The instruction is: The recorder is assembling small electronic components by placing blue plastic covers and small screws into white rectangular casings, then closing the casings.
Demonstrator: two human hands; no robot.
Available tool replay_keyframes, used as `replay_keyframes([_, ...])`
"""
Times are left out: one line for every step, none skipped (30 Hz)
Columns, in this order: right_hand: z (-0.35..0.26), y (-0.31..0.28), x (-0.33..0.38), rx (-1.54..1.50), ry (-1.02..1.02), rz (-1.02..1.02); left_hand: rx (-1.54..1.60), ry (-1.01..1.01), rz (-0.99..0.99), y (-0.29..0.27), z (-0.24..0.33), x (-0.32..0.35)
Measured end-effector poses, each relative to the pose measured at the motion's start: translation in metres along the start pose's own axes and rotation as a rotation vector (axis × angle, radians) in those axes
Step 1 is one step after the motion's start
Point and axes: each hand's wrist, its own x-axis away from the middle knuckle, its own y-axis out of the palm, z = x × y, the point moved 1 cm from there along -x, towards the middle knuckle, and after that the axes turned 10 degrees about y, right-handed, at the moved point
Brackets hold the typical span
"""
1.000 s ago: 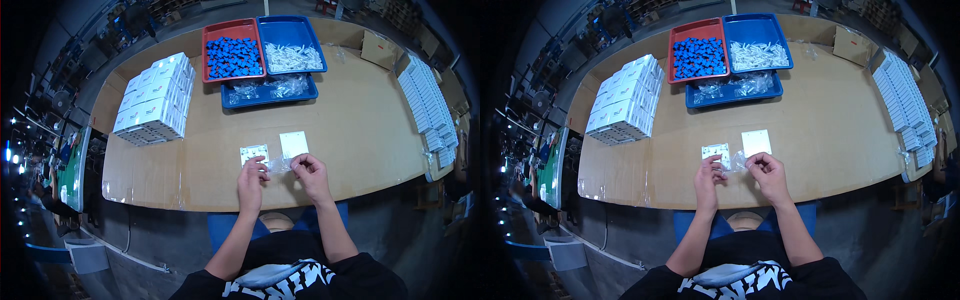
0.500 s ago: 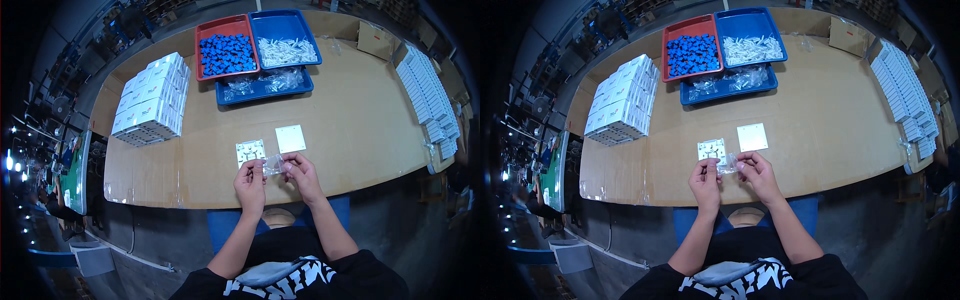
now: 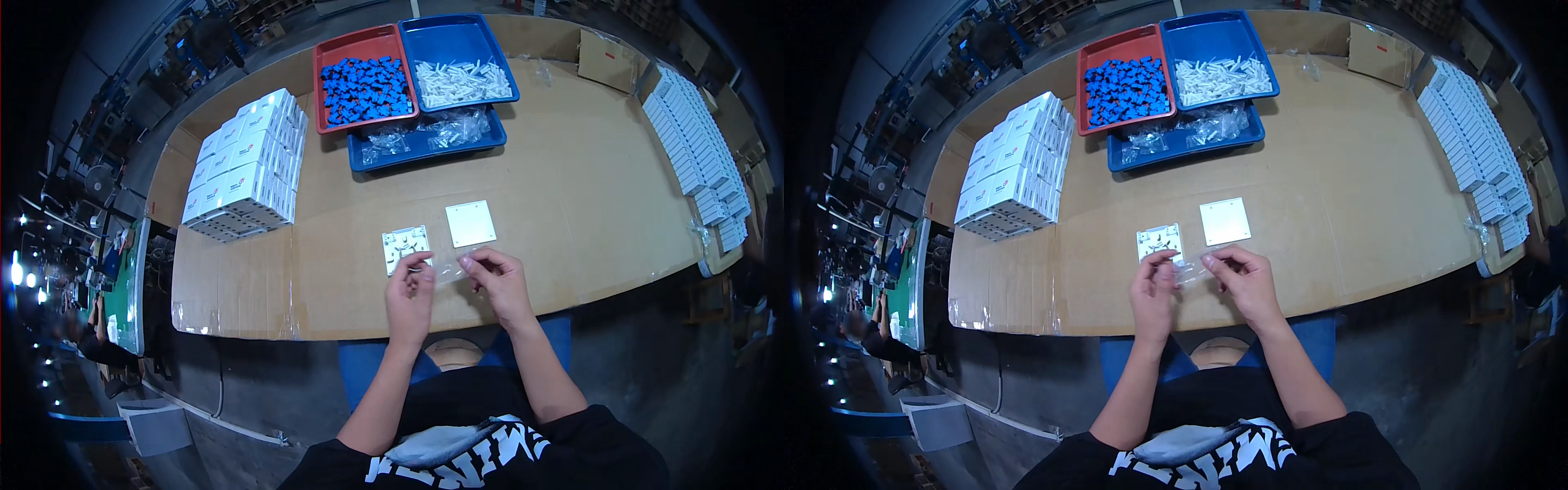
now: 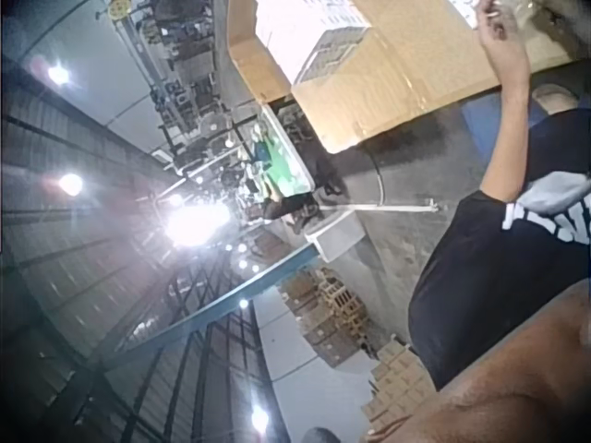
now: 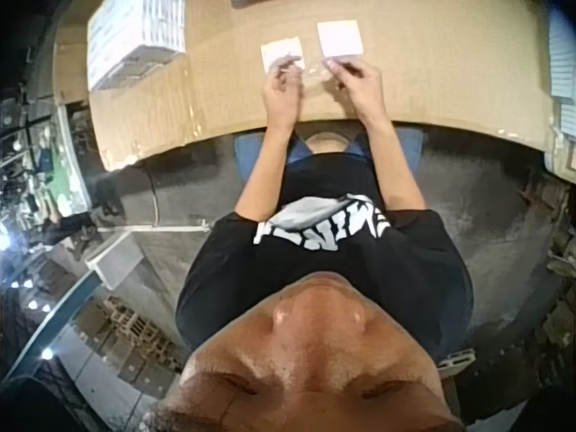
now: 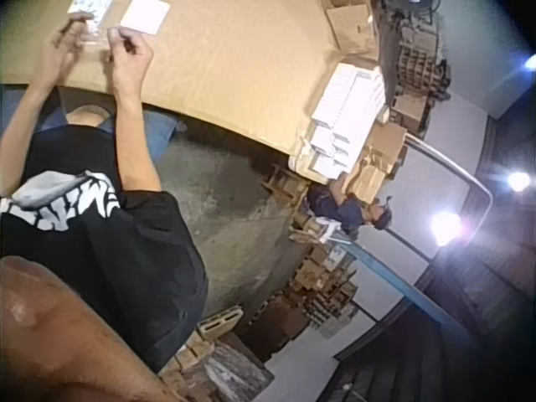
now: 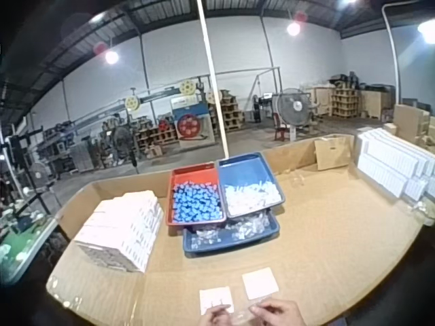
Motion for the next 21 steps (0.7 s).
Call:
replay_keyframes([0.001, 0.003, 0.001, 0.038, 0.025, -0.004, -0.036, 0.048, -0.065, 0.005, -0.002, 0.001])
replay_keyframes([0.003, 0.005, 0.002, 0.039, 0.025, -0.005, -0.036, 0.049, -0.064, 0.003, -0.003, 0.003])
replay_keyframes([0.006, 0.006, 0.002, 0.039, 0.029, -0.022, -0.055, -0.036, -0.033, 0.000, -0.003, 0.006])
replay_keyframes([0.007, 0.006, 0.002, 0.039, 0.033, -0.037, -0.075, -0.122, -0.003, -0.001, -0.001, 0.007])
replay_keyframes([0.006, 0.005, 0.003, 0.058, 0.006, -0.042, -0.113, -0.130, 0.000, -0.003, 0.004, 0.006])
replay_keyframes([0.005, 0.005, 0.003, 0.057, 0.005, -0.043, -0.113, -0.129, 0.001, -0.005, 0.003, 0.006])
replay_keyframes([0.004, 0.005, 0.003, 0.034, 0.025, -0.069, -0.083, -0.136, 0.007, -0.006, 0.002, 0.006])
replay_keyframes([0.004, 0.005, 0.003, 0.011, 0.045, -0.095, -0.052, -0.142, 0.013, -0.007, 0.002, 0.005])
replay_keyframes([0.002, 0.005, 0.004, 0.011, 0.043, -0.093, -0.052, -0.141, 0.011, -0.009, 0.002, 0.004])
replay_keyframes([0.000, 0.004, 0.005, -0.014, 0.087, -0.114, -0.030, -0.190, 0.029, -0.012, 0.002, 0.001])
replay_keyframes([0.000, 0.004, 0.005, -0.039, 0.132, -0.135, -0.009, -0.238, 0.047, -0.014, 0.002, -0.001])
replay_keyframes([0.000, 0.005, 0.006, -0.039, 0.131, -0.136, -0.010, -0.237, 0.047, -0.012, 0.004, -0.003])
replay_keyframes([0.000, 0.007, 0.006, -0.031, 0.137, -0.143, -0.049, -0.110, 0.146, -0.010, 0.008, -0.007])
replay_keyframes([0.001, 0.008, 0.006, -0.022, 0.143, -0.150, -0.089, 0.018, 0.245, -0.010, 0.012, -0.009])
replay_keyframes([0.002, 0.007, 0.006, -0.022, 0.143, -0.150, -0.157, -0.033, 0.150, -0.020, 0.012, -0.010])
replay_keyframes([0.004, 0.007, 0.006, -0.010, 0.131, -0.134, -0.157, -0.032, 0.149, -0.020, 0.010, -0.010])
replay_keyframes([0.004, 0.006, 0.006, 0.002, 0.120, -0.118, -0.115, -0.057, 0.113, -0.020, 0.007, -0.010])
replay_keyframes([0.002, 0.008, 0.006, 0.002, 0.120, -0.119, -0.073, -0.080, 0.079, -0.020, 0.006, -0.011])
replay_keyframes([-0.002, 0.010, 0.006, -0.050, 0.164, -0.088, -0.072, -0.080, 0.080, -0.019, 0.007, -0.009])
replay_keyframes([-0.005, 0.011, 0.006, -0.101, 0.208, -0.056, -0.071, -0.058, 0.091, -0.017, 0.008, -0.007])
replay_keyframes([-0.007, 0.012, 0.008, -0.101, 0.208, -0.055, -0.069, -0.036, 0.101, -0.016, 0.009, -0.005])
